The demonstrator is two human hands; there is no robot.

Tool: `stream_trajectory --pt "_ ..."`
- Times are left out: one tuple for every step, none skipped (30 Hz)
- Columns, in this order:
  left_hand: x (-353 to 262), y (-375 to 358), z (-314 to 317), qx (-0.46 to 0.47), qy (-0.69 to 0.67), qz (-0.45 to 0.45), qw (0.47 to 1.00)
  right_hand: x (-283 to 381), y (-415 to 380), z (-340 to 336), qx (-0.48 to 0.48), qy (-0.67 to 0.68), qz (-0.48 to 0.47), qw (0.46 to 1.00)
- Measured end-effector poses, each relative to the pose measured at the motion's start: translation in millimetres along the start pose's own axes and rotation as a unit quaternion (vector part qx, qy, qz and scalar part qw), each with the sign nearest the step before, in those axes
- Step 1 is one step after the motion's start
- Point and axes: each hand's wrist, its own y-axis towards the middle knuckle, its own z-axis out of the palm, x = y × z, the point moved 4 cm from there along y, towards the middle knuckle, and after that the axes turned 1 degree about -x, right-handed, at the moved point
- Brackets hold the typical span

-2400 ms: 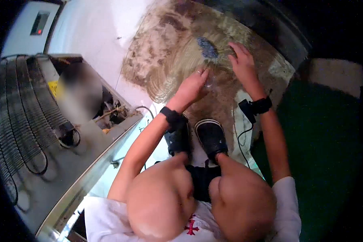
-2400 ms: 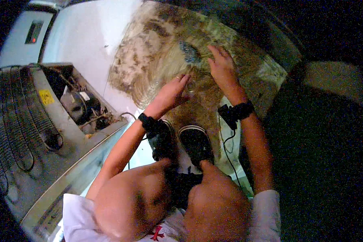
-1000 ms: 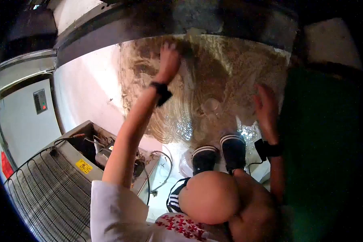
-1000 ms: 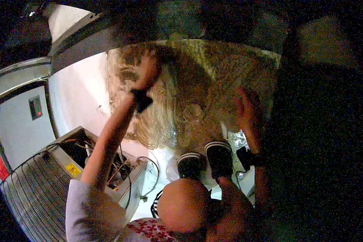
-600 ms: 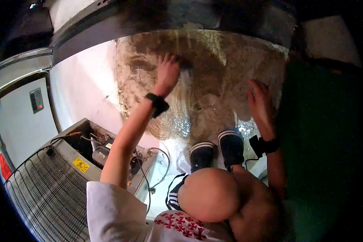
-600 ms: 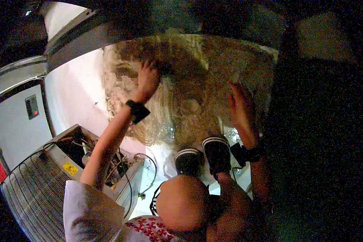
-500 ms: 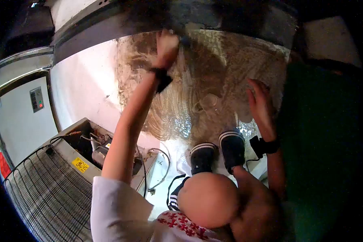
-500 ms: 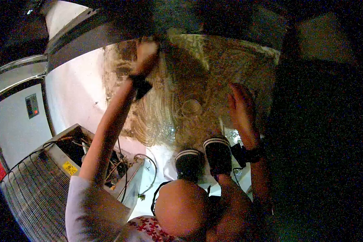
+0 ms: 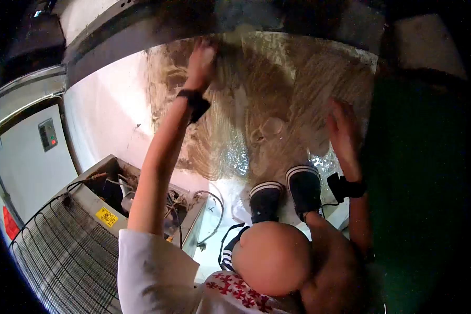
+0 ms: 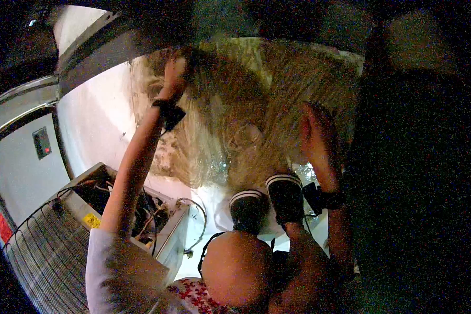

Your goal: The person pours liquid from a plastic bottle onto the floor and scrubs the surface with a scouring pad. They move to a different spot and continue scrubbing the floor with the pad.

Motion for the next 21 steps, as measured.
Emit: stream_trajectory --pt "3 10 4 -0.016 -0.067 -0.039 0.997 3 1 3 0.005 0.010 0.010 1.000" --pt "-2 1 6 0.009 0.038 0.000 0.999 6 2 5 0.011 0.019 0.019 1.000" --pt "-5 -9 9 0.026 0.141 0.043 0.989 8 1 6 0.019 0.028 0.028 0.999" --pt "-17 -31 7 0.032 0.133 0.025 0.990 7 0 8 0.012 0.029 0.011 0.999" --pt "-33 -56 2 0.037 0.126 0.007 0.991 6 -1 13 0.004 0.031 -0.009 0.999" --pt "-48 -77 -6 -0.015 0.097 0.023 0.995 6 1 15 -0.004 0.034 -0.029 0.999" --pt "-46 -96 -5 0.059 0.103 -0.016 0.993 7 3 14 0.008 0.028 -0.021 0.999" --pt "-38 -95 -4 0.064 0.101 -0.017 0.993 8 4 14 0.020 0.022 -0.012 0.999" --pt "-33 -86 -4 0.068 0.099 -0.018 0.993 8 5 14 0.030 0.015 -0.004 0.999" --pt "-26 -74 -2 0.073 0.096 -0.018 0.993 3 5 16 0.032 0.024 0.007 0.999" --pt "-10 -46 0 0.043 0.044 -0.048 0.997 -4 1 20 0.035 0.034 0.020 0.999" --pt "7 -18 2 0.010 -0.010 -0.074 0.997 -8 -3 24 0.037 0.044 0.034 0.998" --pt "11 -11 1 0.000 0.019 -0.058 0.998 -3 -2 22 0.029 0.029 0.022 0.999" --pt "15 -4 1 -0.010 0.048 -0.042 0.998 5 0 15 0.023 0.013 0.010 1.000" --pt "12 -2 1 0.001 0.079 -0.040 0.996 9 3 11 0.016 -0.005 -0.002 1.000" --pt "6 -2 -1 0.014 0.108 -0.042 0.993 2 -2 16 0.015 0.089 0.048 0.995" --pt "-6 -29 -5 -0.014 0.092 -0.017 0.996 -8 -7 26 0.009 0.180 0.097 0.979" --pt "-17 -57 -9 -0.041 0.076 0.009 0.996 -9 -5 25 0.006 0.187 0.095 0.978" --pt "-28 -85 -12 -0.067 0.062 0.036 0.995 -10 -3 25 0.003 0.193 0.092 0.977" --pt "-35 -105 -17 0.053 0.054 -0.043 0.996 -4 0 19 0.007 0.115 0.041 0.993" --pt "-35 -106 -21 0.052 0.072 -0.030 0.996 2 0 17 0.010 0.037 -0.009 0.999"
